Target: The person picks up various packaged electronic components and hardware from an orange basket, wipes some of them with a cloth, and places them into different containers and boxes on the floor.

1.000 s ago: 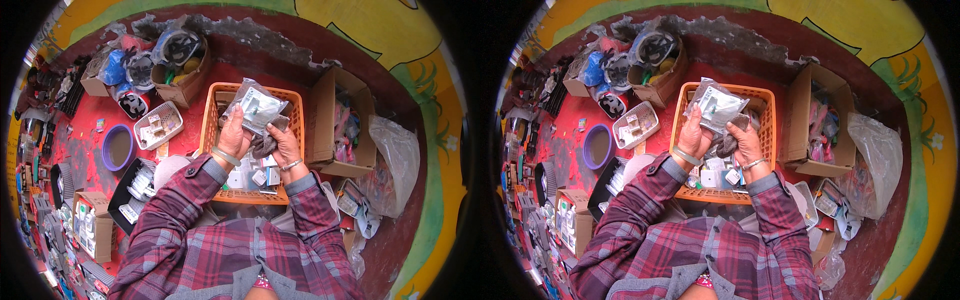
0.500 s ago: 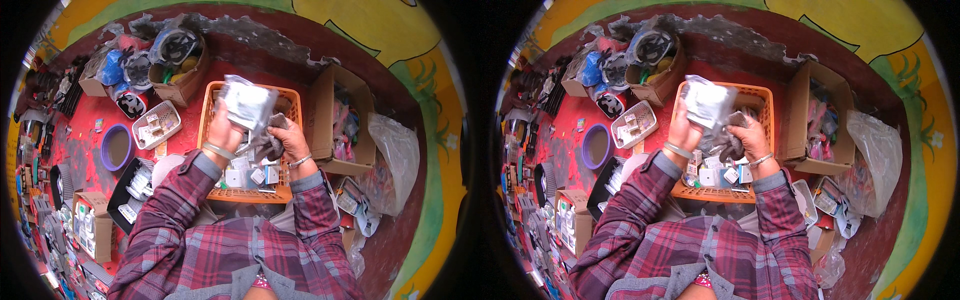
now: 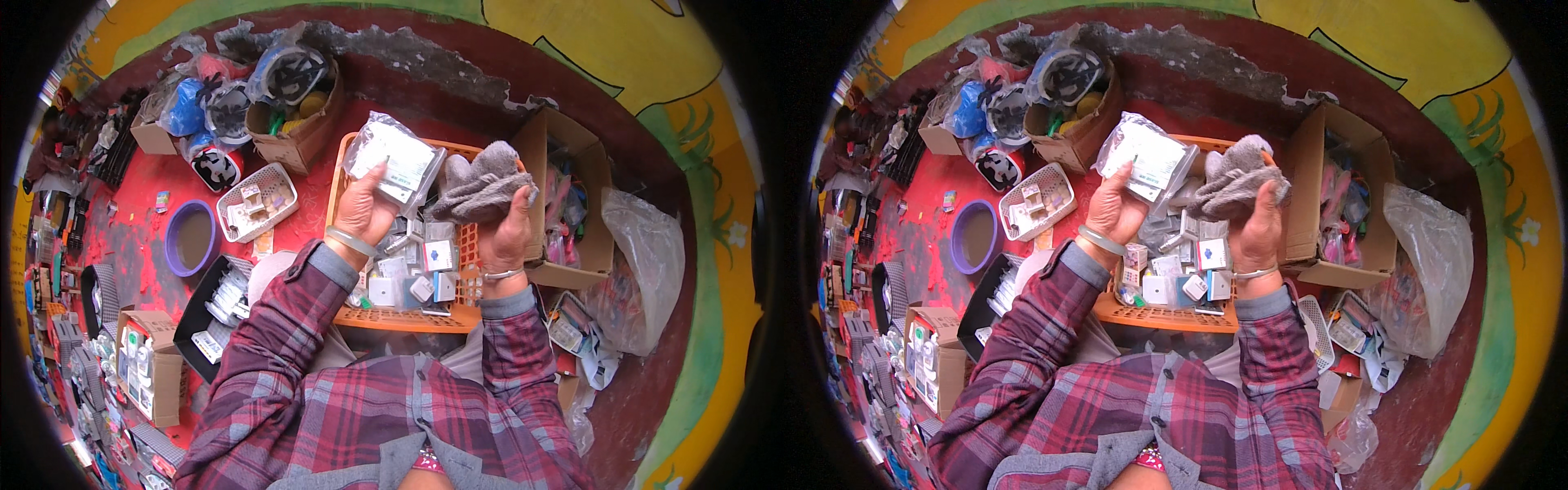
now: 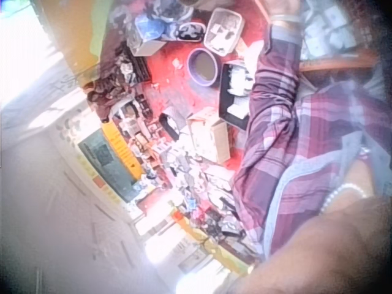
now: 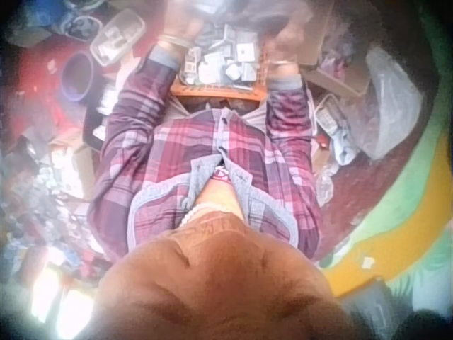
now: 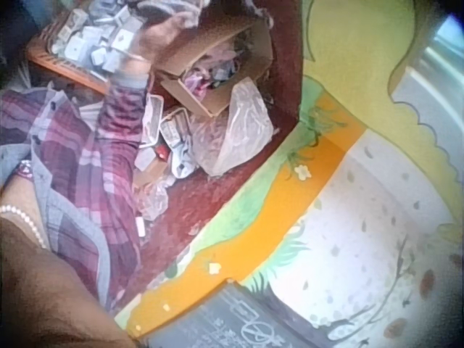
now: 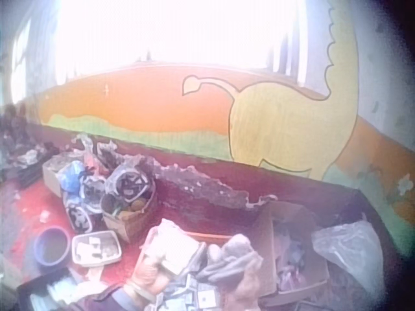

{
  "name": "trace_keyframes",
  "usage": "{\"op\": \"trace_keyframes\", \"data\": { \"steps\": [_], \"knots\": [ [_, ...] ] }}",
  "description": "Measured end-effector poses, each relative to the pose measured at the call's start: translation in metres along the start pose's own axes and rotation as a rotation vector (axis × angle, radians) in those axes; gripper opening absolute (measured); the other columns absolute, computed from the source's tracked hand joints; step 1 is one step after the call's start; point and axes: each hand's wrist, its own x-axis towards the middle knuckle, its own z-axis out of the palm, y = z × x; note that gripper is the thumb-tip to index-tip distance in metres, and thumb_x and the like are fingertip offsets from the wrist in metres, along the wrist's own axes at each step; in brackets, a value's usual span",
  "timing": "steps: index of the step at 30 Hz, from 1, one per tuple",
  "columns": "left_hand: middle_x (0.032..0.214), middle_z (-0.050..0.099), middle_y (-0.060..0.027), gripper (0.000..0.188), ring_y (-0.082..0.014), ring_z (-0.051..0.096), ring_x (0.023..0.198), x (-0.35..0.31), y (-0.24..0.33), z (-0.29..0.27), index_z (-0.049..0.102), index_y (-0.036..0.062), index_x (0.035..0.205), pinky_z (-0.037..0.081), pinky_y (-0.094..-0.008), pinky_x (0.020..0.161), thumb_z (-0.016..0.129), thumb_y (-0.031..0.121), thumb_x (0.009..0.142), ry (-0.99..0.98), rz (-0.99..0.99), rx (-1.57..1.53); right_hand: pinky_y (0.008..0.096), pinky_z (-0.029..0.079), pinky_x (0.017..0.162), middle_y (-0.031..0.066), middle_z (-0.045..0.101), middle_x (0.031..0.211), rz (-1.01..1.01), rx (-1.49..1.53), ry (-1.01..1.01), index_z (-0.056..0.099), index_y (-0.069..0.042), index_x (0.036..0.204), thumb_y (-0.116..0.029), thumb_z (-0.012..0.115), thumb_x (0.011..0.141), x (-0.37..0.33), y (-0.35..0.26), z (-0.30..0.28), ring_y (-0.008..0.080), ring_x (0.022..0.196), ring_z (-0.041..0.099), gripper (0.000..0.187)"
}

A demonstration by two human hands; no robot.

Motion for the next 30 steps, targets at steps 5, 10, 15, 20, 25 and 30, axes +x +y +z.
{"op": "trace_keyframes", "data": {
  "steps": [5, 10, 15, 20, 25, 30],
  "knots": [
    [0.125, 0.051, -0.0111, 0.040, -0.0258, 0.048, 0.116, -0.005, -0.023, 0.004, 0.040, 0.0040, 0.128, 0.034, -0.0418, 0.104, 0.050, 0.010, 0.090, -0.007, -0.086, -0.094, 0.0279, 0.035, 0.096, 0.0048, 0.046, 0.123, -0.010, -0.387, -0.095, 0.031, -0.007, 0.137, -0.030, 0.049, 0.093, 0.006, 0.029, -0.011, 0.0143, 0.110, 0.045, 0.052],
    [0.124, 0.052, -0.0107, 0.037, -0.0242, 0.050, 0.115, -0.003, -0.029, -0.008, 0.042, 0.0030, 0.126, 0.037, -0.0398, 0.102, 0.049, 0.015, 0.092, -0.024, -0.085, -0.210, 0.0314, 0.027, 0.103, 0.0143, 0.036, 0.136, -0.074, -0.657, -0.181, 0.030, -0.004, 0.138, -0.032, 0.047, 0.094, -0.010, 0.062, -0.003, 0.0228, 0.125, 0.035, 0.055],
    [0.120, 0.055, -0.0107, 0.035, -0.0244, 0.051, 0.112, 0.002, -0.015, -0.012, 0.045, 0.0030, 0.124, 0.038, -0.0412, 0.100, 0.047, 0.020, 0.093, 0.080, 0.039, -0.157, 0.0314, 0.025, 0.105, 0.0205, 0.025, 0.144, -0.116, -0.944, -0.317, 0.038, -0.008, 0.135, -0.019, 0.055, 0.089, -0.038, 0.080, 0.000, 0.0296, 0.135, 0.023, 0.050],
    [0.119, 0.055, -0.0125, 0.036, -0.0269, 0.053, 0.111, 0.011, -0.002, -0.033, 0.046, 0.0020, 0.123, 0.038, -0.0429, 0.100, 0.051, 0.018, 0.091, 0.046, -0.003, -0.173, 0.0277, 0.041, 0.090, 0.0191, 0.044, 0.129, 0.024, -1.028, -0.587, 0.042, -0.007, 0.132, -0.008, 0.056, 0.086, -0.040, 0.061, 0.007, 0.0286, 0.112, 0.051, 0.048],
    [0.121, 0.054, -0.0125, 0.041, -0.0271, 0.052, 0.112, 0.007, 0.007, -0.017, 0.045, 0.0007, 0.123, 0.039, -0.0425, 0.100, 0.053, 0.000, 0.083, 0.038, 0.034, -0.043, 0.0299, 0.048, 0.083, 0.0096, 0.059, 0.108, 0.404, -0.399, -0.141, 0.053, -0.001, 0.118, -0.016, 0.050, 0.091, -0.019, 0.017, -0.008, 0.0194, 0.095, 0.060, 0.031],
    [0.118, 0.056, -0.0105, 0.047, -0.0242, 0.055, 0.109, -0.001, -0.011, -0.017, 0.046, 0.0013, 0.123, 0.043, -0.0351, 0.094, 0.052, -0.009, 0.077, 0.026, -0.054, 0.257, 0.0362, 0.041, 0.096, 0.0130, 0.049, 0.125, 0.032, -0.113, 0.012, 0.039, -0.001, 0.130, -0.024, 0.046, 0.093, -0.002, -0.012, -0.009, 0.0233, 0.112, 0.051, 0.044]
  ]
}}
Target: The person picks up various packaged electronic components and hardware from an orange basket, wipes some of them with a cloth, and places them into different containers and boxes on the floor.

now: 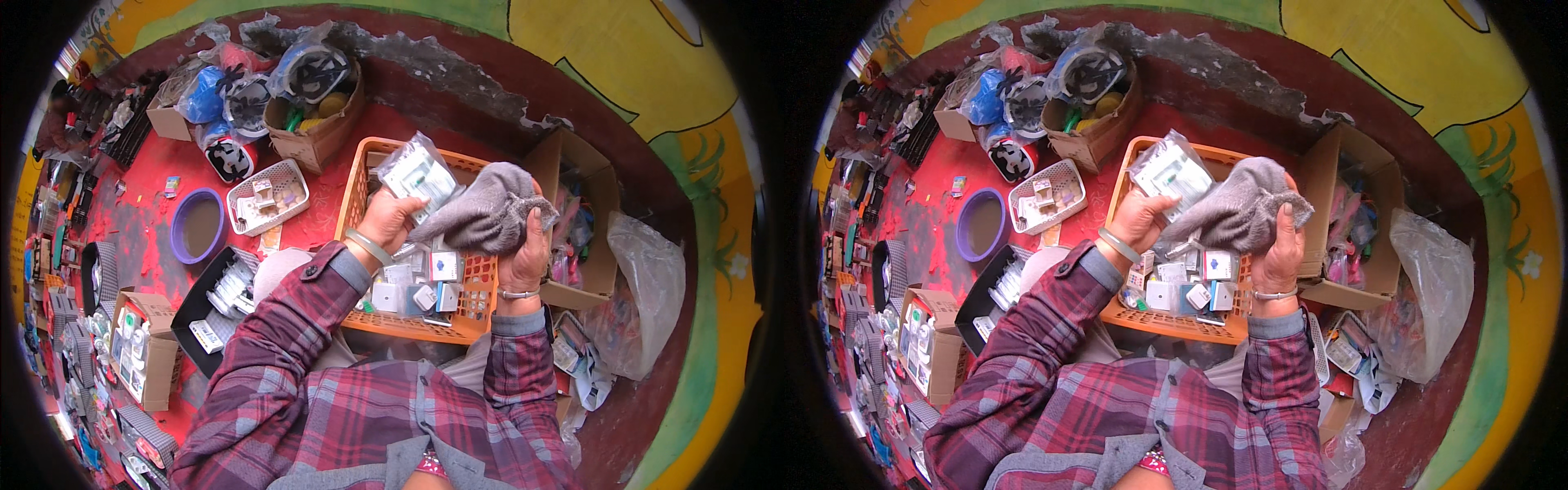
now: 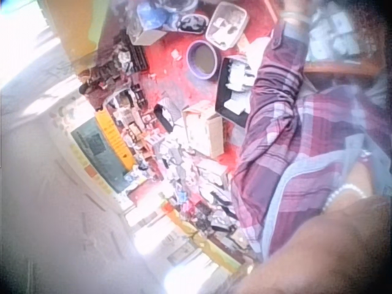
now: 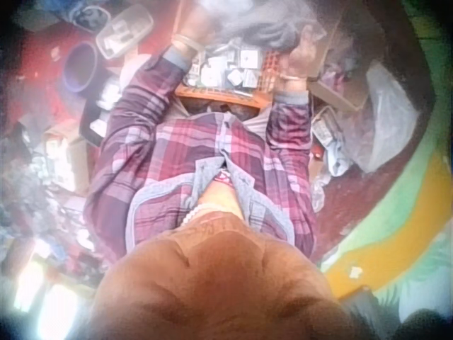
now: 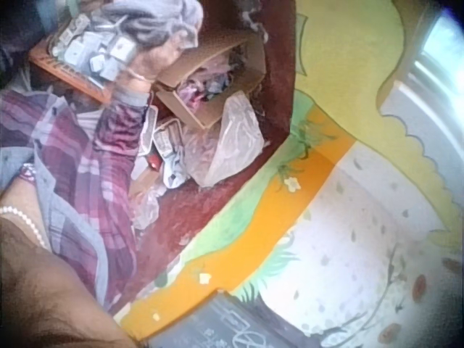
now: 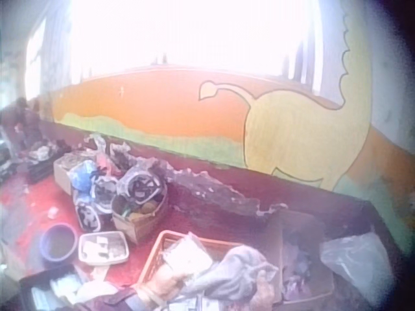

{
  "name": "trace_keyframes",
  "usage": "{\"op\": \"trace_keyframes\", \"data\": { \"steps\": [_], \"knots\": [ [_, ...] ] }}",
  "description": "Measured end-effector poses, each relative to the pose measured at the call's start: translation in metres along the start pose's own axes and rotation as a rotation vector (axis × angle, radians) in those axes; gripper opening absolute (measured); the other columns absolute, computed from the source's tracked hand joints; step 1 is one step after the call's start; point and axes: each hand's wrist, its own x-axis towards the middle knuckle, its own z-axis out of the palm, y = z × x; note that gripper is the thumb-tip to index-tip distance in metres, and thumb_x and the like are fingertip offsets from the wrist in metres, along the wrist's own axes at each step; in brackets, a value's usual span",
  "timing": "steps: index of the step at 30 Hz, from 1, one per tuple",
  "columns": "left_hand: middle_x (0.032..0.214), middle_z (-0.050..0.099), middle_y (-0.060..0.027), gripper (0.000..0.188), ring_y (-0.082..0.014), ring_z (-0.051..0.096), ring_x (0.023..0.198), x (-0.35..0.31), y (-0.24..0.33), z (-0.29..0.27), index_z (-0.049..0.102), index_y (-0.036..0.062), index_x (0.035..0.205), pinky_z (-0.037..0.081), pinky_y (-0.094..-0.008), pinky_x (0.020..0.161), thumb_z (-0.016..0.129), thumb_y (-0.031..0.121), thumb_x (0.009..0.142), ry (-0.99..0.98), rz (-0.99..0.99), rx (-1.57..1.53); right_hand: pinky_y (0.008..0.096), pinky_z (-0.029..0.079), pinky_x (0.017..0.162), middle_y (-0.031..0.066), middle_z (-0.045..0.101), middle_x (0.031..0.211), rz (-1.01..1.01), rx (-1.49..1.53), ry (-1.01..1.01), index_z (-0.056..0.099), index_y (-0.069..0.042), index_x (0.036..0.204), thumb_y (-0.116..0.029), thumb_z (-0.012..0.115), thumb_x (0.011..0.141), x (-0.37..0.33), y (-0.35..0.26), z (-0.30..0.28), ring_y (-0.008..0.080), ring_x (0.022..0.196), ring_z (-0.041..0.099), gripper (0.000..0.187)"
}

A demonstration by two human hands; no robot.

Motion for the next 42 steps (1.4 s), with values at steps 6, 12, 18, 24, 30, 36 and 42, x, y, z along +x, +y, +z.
{"op": "trace_keyframes", "data": {
  "steps": [6, 12, 18, 24, 30, 36, 42],
  "knots": [
    [0.113, 0.057, -0.0059, 0.041, -0.0176, 0.055, 0.102, 0.002, -0.042, -0.014, 0.047, 0.0021, 0.120, 0.044, -0.0309, 0.090, 0.055, -0.003, 0.081, -0.184, -0.103, -0.021, 0.0372, 0.025, 0.106, 0.0116, 0.038, 0.138, -0.272, -0.844, -0.425, 0.034, -0.005, 0.137, -0.027, 0.051, 0.091, -0.016, 0.035, 0.008, 0.0221, 0.126, 0.038, 0.053],
    [0.107, 0.057, -0.0031, 0.034, -0.0125, 0.052, 0.099, -0.014, -0.047, -0.006, 0.049, 0.0026, 0.115, 0.045, -0.0281, 0.086, 0.059, 0.002, 0.082, -0.289, 0.099, 0.674, 0.0469, 0.021, 0.103, 0.0104, 0.053, 0.120, -0.483, -1.376, -0.414, 0.053, -0.010, 0.121, -0.036, 0.044, 0.091, -0.012, 0.041, 0.012, 0.0295, 0.115, 0.047, 0.041],
    [0.108, 0.056, -0.0024, 0.040, -0.0114, 0.052, 0.099, -0.021, -0.042, -0.005, 0.048, 0.0025, 0.117, 0.044, -0.0280, 0.088, 0.057, -0.004, 0.079, -0.368, -0.207, 0.536, 0.0382, 0.040, 0.089, 0.0120, 0.061, 0.102, -0.408, -1.291, -0.257, 0.061, -0.006, 0.103, -0.031, 0.048, 0.091, 0.000, 0.043, -0.004, 0.0299, 0.101, 0.054, 0.031],
    [0.112, 0.056, -0.0040, 0.053, -0.0137, 0.054, 0.100, -0.025, -0.026, -0.003, 0.043, 0.0029, 0.125, 0.044, -0.0292, 0.089, 0.059, -0.006, 0.076, -0.311, -0.309, 0.400, 0.0391, 0.045, 0.064, 0.0189, 0.062, 0.072, -0.037, -1.063, 0.002, 0.062, 0.002, 0.085, -0.040, 0.042, 0.093, 0.013, 0.044, -0.023, 0.0335, 0.069, 0.061, 0.047],
    [0.120, 0.055, -0.0086, 0.051, -0.0217, 0.054, 0.109, -0.021, 0.006, 0.007, 0.043, 0.0029, 0.127, 0.043, -0.0356, 0.093, 0.058, -0.002, 0.079, -0.237, -0.271, 0.099, 0.0307, 0.045, 0.059, 0.0055, 0.060, 0.066, 0.190, -0.759, 0.454, 0.064, 0.002, 0.079, -0.043, 0.046, 0.092, 0.025, 0.023, -0.048, 0.0145, 0.064, 0.057, 0.050],
    [0.118, 0.056, -0.0108, 0.038, -0.0228, 0.056, 0.106, -0.012, 0.000, 0.003, 0.045, 0.0022, 0.123, 0.046, -0.0372, 0.091, 0.053, 0.004, 0.086, -0.098, -0.248, -0.054, 0.0286, 0.045, 0.079, 0.0082, 0.060, 0.104, -0.466, -0.791, 0.050, 0.058, -0.005, 0.111, -0.029, 0.045, 0.094, 0.001, 0.022, -0.014, 0.0164, 0.092, 0.057, 0.032],
    [0.114, 0.056, -0.0090, 0.030, -0.0211, 0.055, 0.104, -0.017, -0.012, 0.004, 0.047, 0.0029, 0.121, 0.045, -0.0361, 0.091, 0.046, 0.011, 0.092, -0.085, -0.251, -0.178, 0.0422, 0.027, 0.104, 0.0129, 0.049, 0.128, -0.609, -1.491, -0.391, 0.053, -0.007, 0.121, -0.030, 0.048, 0.091, -0.018, 0.052, 0.008, 0.0300, 0.123, 0.042, 0.039]
  ]
}}
